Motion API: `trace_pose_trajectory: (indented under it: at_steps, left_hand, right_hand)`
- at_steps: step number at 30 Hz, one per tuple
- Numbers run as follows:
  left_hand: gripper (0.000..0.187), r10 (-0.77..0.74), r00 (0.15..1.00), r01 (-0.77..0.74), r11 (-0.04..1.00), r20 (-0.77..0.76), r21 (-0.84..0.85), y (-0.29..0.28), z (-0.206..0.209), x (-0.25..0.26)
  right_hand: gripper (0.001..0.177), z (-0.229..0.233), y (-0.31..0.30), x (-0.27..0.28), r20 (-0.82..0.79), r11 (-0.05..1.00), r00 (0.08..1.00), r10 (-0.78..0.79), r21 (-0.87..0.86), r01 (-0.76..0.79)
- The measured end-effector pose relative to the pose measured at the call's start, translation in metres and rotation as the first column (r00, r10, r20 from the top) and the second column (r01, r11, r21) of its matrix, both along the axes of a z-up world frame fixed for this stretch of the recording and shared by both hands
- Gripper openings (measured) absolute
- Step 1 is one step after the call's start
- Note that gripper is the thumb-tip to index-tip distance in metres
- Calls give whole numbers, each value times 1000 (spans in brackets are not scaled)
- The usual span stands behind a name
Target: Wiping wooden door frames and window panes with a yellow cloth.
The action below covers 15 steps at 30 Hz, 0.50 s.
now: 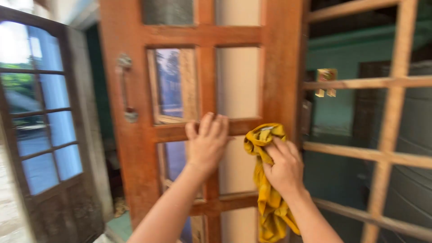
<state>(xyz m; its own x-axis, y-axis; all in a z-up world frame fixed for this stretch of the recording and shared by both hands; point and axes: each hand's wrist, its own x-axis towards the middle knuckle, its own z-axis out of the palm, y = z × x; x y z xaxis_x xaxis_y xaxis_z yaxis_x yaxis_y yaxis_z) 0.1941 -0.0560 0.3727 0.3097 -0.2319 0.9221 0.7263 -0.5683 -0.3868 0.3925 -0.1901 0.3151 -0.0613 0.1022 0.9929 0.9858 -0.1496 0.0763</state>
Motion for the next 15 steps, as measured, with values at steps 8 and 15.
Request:
trace_pose_trajectory:
  at_steps: [8,15]
  left_hand:
    - [61,39,999,-37,996,-24,86,13,3,-2]
    - [53,-441,897,414,864,-34,-286,148,-100,66]
  right_hand:
    - [48,-196,-192,129,-696,672,104,710,626,-396]
    - [53,-334,-401,76,-645,662,-229,729,750,-7]
